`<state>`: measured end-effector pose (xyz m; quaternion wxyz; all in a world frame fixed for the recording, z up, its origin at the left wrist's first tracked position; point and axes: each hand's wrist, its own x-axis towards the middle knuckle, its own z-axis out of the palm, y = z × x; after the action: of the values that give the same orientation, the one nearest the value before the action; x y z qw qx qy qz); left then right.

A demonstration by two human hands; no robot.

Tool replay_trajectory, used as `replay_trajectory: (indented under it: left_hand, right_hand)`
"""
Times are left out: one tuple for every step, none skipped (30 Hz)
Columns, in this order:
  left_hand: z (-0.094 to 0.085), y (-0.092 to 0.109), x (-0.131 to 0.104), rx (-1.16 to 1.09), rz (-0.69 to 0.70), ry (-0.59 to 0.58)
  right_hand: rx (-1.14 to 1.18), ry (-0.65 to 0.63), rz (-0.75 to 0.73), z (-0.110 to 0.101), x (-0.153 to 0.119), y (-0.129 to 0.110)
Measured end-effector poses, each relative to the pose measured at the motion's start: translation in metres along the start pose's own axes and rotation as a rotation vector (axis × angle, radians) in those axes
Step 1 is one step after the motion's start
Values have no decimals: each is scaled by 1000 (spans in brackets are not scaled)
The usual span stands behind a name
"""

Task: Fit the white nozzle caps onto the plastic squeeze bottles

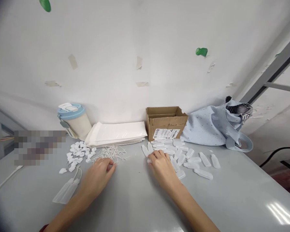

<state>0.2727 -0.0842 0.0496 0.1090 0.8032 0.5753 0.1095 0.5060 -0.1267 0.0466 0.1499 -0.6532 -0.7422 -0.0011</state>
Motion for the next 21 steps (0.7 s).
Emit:
replay_trajectory:
  left_hand:
    - [1, -1, 0, -21, 23, 22]
    - [3, -2, -1, -46, 45, 45]
    - [4, -4, -1, -71, 65, 66]
    - [5, -5, -1, -97, 81, 87]
    - [6, -8, 0, -121, 94, 110]
    - [7, -10, 0, -144, 104, 134]
    - [8, -13, 1, -162, 113, 161]
    - [8, -15, 2, -178, 122, 189]
    - [9, -18, 3, -192, 132, 218]
    - [9, -19, 3, -203, 144, 249]
    - [9, -21, 4, -213, 158, 281]
    - [10, -22, 4, -222, 172, 315]
    - [10, -22, 4, -230, 188, 350]
    - [9, -22, 4, -238, 204, 386]
    - [9, -22, 3, -246, 222, 422]
    - [9, -21, 3, -255, 242, 457]
    - [8, -20, 3, -264, 266, 489]
    - [8, -19, 2, -275, 294, 517]
    - [7, -17, 1, -285, 324, 545]
    - [7, -15, 1, -296, 357, 569]
    - [7, -13, 0, -306, 390, 589]
  right_hand:
    - [-15, -4, 4, -1, 0, 0]
    - [-28, -10, 8, -1, -1, 1]
    - [-38, -18, 11, -2, -1, 1]
    - [-47, -29, 12, -3, -2, 2]
    - [-52, -44, 12, -4, -2, 2]
    - [-56, -61, 12, -5, -2, 2]
    - [-58, -78, 12, -6, -3, 3]
    - [-58, -95, 12, -6, -3, 2]
    - [-57, -110, 13, -7, -3, 2]
    - [-57, -122, 16, -7, -3, 1]
    - [-57, -131, 19, -7, -3, 0]
    - [-57, -139, 22, -7, -3, -1]
    - [-56, -144, 26, -7, -3, -2]
    - [-53, -148, 30, -7, -3, -2]
    - [-47, -149, 35, -6, -3, -3]
    - [-39, -150, 39, -6, -3, -3]
    - [-27, -148, 44, -5, -4, -4]
    - [-12, -142, 49, -5, -4, -4]
    - [9, -131, 54, -5, -4, -5]
    - [34, -116, 58, -6, -4, -6]
    - [66, -96, 58, -7, -5, -7]
